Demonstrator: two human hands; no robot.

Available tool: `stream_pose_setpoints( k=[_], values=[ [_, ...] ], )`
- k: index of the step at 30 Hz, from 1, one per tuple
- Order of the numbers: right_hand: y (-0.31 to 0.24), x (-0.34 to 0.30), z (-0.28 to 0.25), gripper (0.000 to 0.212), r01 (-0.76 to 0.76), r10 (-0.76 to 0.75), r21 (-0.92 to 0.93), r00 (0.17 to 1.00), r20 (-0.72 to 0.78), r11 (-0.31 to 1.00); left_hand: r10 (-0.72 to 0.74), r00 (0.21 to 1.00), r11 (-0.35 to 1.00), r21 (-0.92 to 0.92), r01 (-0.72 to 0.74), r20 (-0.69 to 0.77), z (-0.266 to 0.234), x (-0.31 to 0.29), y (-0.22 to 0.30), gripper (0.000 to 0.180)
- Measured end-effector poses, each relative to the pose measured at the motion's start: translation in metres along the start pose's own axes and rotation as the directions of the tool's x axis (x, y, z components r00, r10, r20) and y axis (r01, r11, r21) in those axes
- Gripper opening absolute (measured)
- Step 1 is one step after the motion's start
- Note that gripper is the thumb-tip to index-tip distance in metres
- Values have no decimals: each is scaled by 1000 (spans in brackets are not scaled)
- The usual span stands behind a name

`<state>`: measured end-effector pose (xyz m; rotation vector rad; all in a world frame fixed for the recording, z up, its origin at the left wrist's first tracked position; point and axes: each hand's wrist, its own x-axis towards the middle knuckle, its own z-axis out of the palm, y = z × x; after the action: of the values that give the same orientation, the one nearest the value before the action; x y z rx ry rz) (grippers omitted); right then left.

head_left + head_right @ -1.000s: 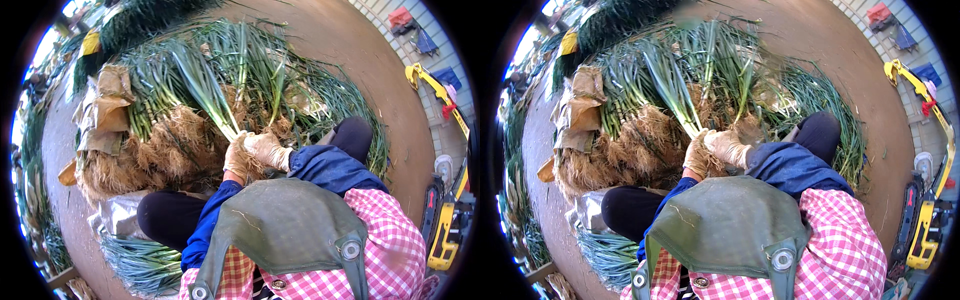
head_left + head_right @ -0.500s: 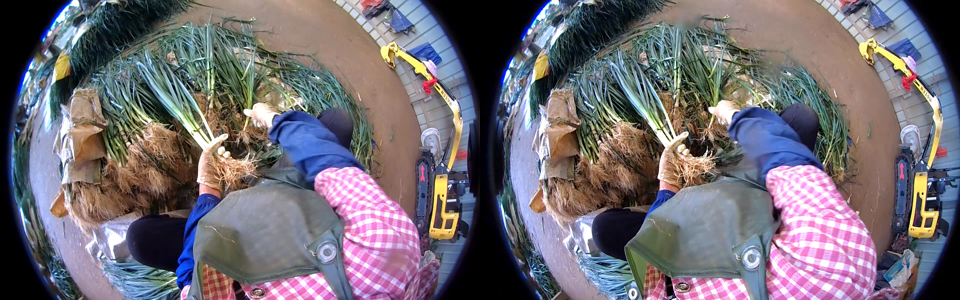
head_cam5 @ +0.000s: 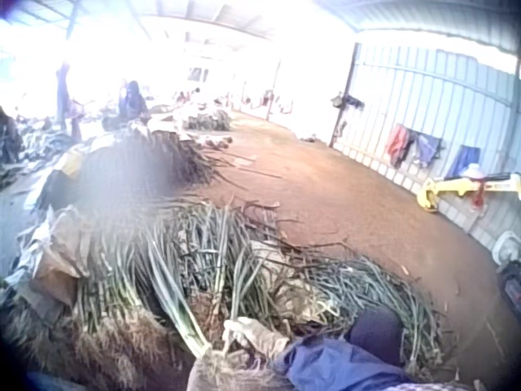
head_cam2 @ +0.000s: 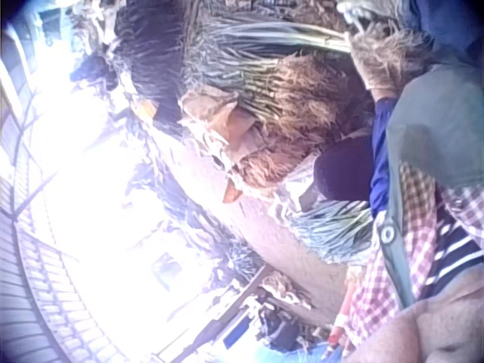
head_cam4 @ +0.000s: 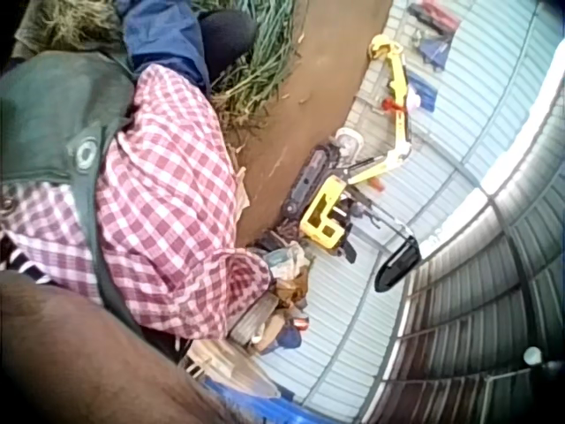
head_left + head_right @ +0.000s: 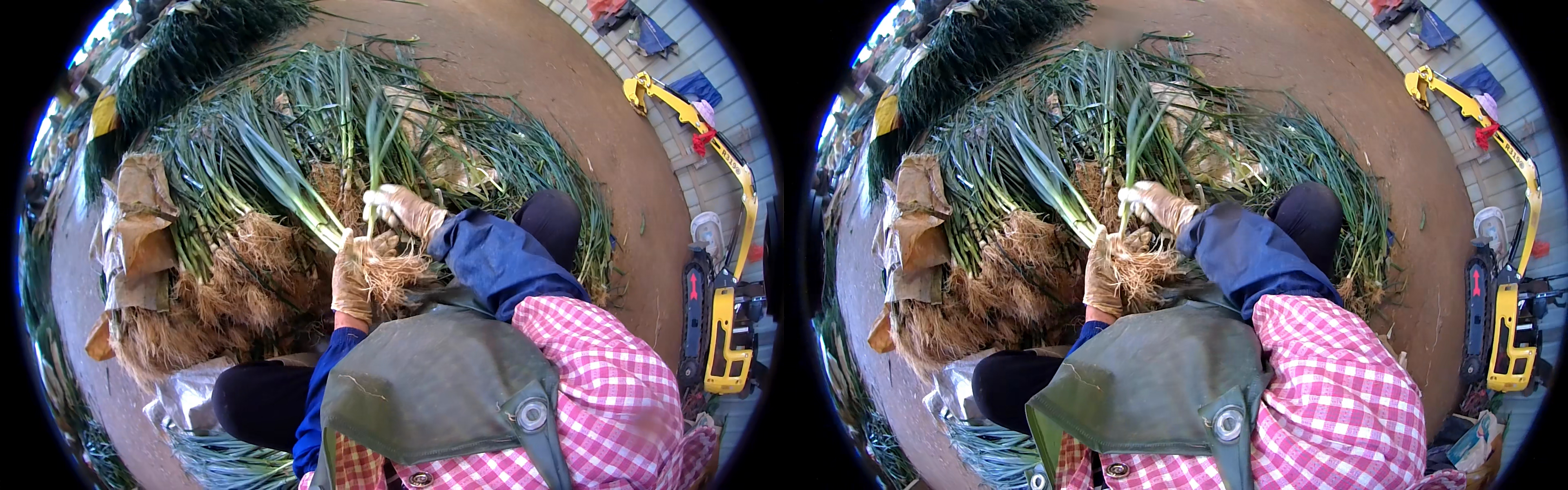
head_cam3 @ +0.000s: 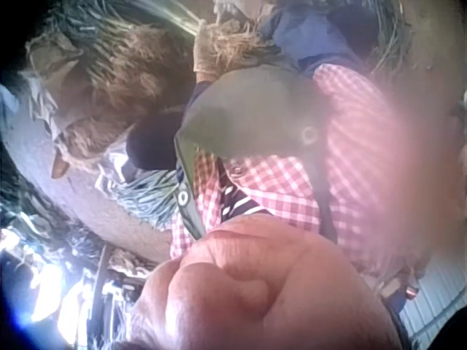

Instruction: The person, wearing gloves, cleans bundles of green crops by hand by pulling off outer leaves and shaking the roots.

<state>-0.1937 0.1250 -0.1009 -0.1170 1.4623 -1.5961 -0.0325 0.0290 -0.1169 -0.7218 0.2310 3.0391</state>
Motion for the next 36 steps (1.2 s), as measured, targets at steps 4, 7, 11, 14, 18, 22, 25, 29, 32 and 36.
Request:
stream_pose_setpoints(
  k=[4,7,11,14,18,22,25,29,32,36],
  values=[
    [30,-1,-4,24,-92,92,-45,996,18,995,-63,998,998,14,63,8,-6,9,-11,26],
    [23,11,-9,35,-184,155,-215,977,-144,959,-2,984,973,225,42,-176,-9,-3,-11,16],
    [11,21,1,36,-183,36,-738,977,-210,650,92,976,934,357,-15,-198,-2,-10,-10,13],
    [14,24,-4,29,-48,-270,-997,961,-62,55,152,969,903,426,-56,-193,-2,-1,-17,13],
    [4,-10,23,23,50,-67,-385,997,-30,922,170,952,958,270,-99,-254,-17,2,-13,10],
    [-2,-58,67,27,296,-214,-321,939,269,899,153,982,987,73,-145,-115,-66,23,-8,17],
    [-28,-94,73,25,353,-268,-220,902,338,910,117,993,993,19,-116,-24,-63,27,-12,17],
    [-47,-57,32,23,346,-343,-214,938,52,914,107,985,990,106,-94,-131,-10,-14,0,16],
    [-12,-5,-53,19,-24,47,94,969,-244,995,3,991,980,198,23,-130,9,-12,-5,14],
    [10,23,-30,32,-92,106,166,991,-76,982,-43,992,978,199,67,-121,20,-31,1,13]
  ],
)
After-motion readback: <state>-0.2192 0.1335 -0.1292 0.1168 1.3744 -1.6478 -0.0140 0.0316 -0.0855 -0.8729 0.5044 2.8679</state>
